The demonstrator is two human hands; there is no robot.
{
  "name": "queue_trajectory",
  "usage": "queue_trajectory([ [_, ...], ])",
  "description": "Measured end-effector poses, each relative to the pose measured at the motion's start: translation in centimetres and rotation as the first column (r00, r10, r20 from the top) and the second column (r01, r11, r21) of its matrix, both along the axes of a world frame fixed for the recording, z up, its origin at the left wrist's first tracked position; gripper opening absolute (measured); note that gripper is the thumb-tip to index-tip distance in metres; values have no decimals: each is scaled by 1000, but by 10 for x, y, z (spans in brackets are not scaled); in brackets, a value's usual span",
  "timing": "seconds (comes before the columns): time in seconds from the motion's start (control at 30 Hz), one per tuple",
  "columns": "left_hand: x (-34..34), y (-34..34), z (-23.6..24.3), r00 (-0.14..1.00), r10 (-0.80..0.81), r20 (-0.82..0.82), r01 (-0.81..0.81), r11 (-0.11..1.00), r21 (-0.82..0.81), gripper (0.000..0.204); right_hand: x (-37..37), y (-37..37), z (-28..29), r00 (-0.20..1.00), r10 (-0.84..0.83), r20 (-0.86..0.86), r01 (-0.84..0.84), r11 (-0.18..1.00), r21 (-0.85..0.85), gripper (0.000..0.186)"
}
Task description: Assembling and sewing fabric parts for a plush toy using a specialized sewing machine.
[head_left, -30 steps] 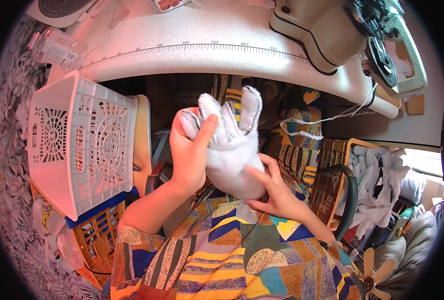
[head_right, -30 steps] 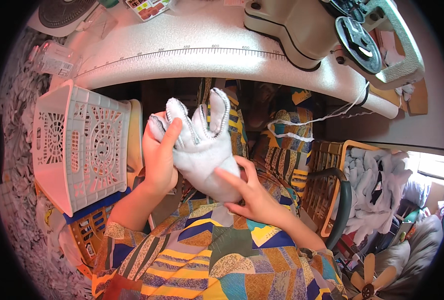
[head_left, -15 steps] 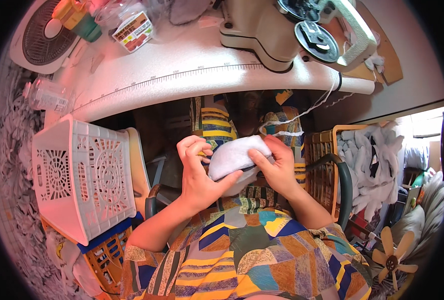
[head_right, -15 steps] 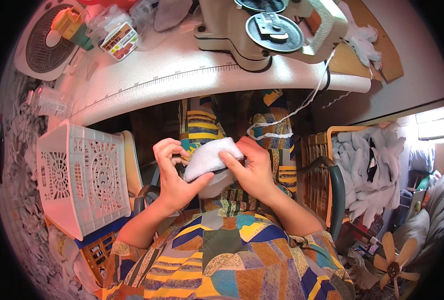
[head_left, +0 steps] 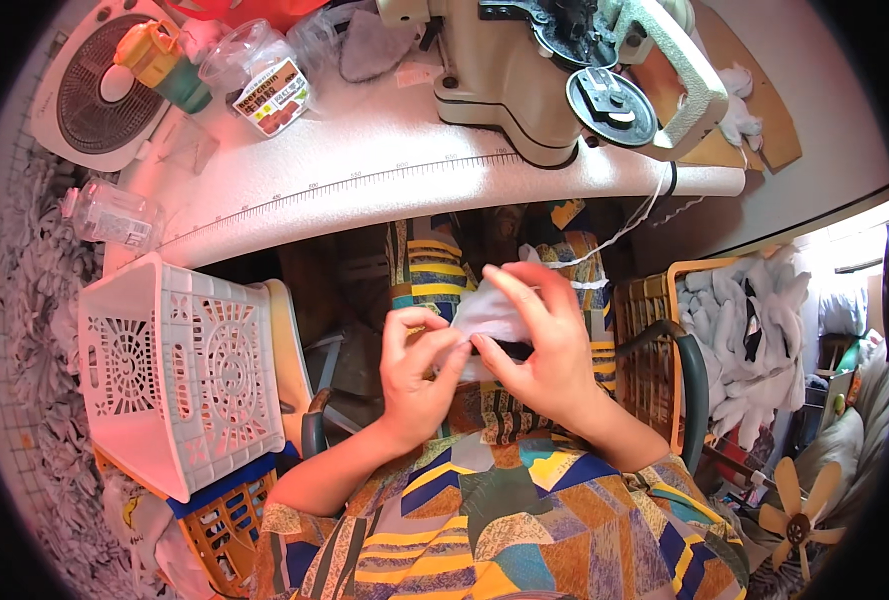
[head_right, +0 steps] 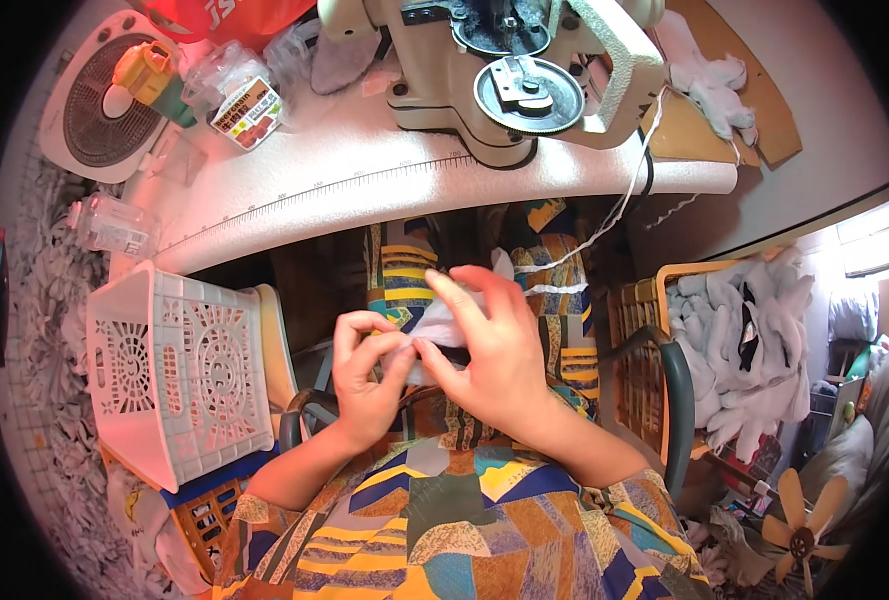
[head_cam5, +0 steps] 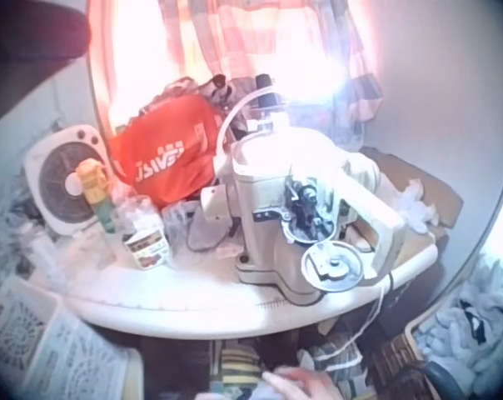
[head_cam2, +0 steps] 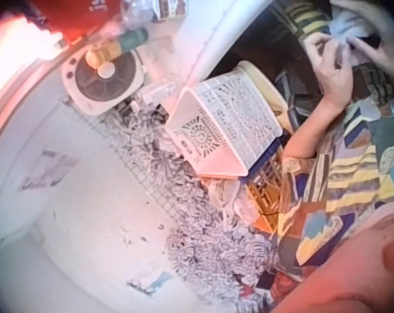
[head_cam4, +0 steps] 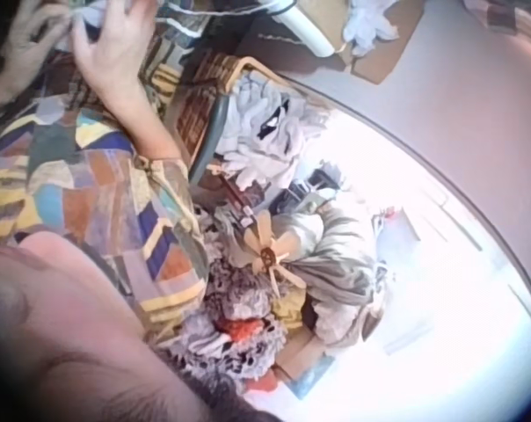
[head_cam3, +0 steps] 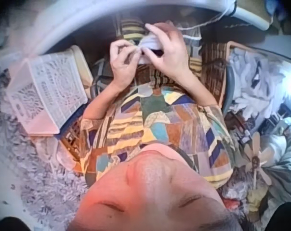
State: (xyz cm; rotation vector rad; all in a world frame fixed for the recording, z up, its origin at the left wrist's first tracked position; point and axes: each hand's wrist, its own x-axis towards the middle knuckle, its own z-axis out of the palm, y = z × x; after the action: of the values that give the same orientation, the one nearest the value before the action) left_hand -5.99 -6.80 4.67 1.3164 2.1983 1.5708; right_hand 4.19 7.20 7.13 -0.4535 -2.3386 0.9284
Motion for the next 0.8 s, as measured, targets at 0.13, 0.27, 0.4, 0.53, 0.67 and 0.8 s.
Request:
queue_trajectory([
  [0.13,8,5,-7,990,43,132,-45,999,11,10,5,3,-10,988,137,70,-131,988,-85,45],
  [0.27,11,10,-7,917,64,394,-85,996,35,9,15,1,-10,987,58,149,-65,997,37,50],
  [0.4,39,28,-6,543,-32,839,-93,991,98,9,13,13,-32,974,-62,217,46,996,81,39],
  [0.53,51,42,2,452,-195,871,68,981,184,9,16,33,-29,996,-89,19,89,994,-55,33],
  [0.67,60,45,32,388,-325,863,244,939,244,10,19,38,-14,978,-190,-86,176,974,-143,35],
  [0.8,65,44,13,492,-364,790,276,927,255,8,15,47,-7,961,-123,-249,89,986,-143,26],
])
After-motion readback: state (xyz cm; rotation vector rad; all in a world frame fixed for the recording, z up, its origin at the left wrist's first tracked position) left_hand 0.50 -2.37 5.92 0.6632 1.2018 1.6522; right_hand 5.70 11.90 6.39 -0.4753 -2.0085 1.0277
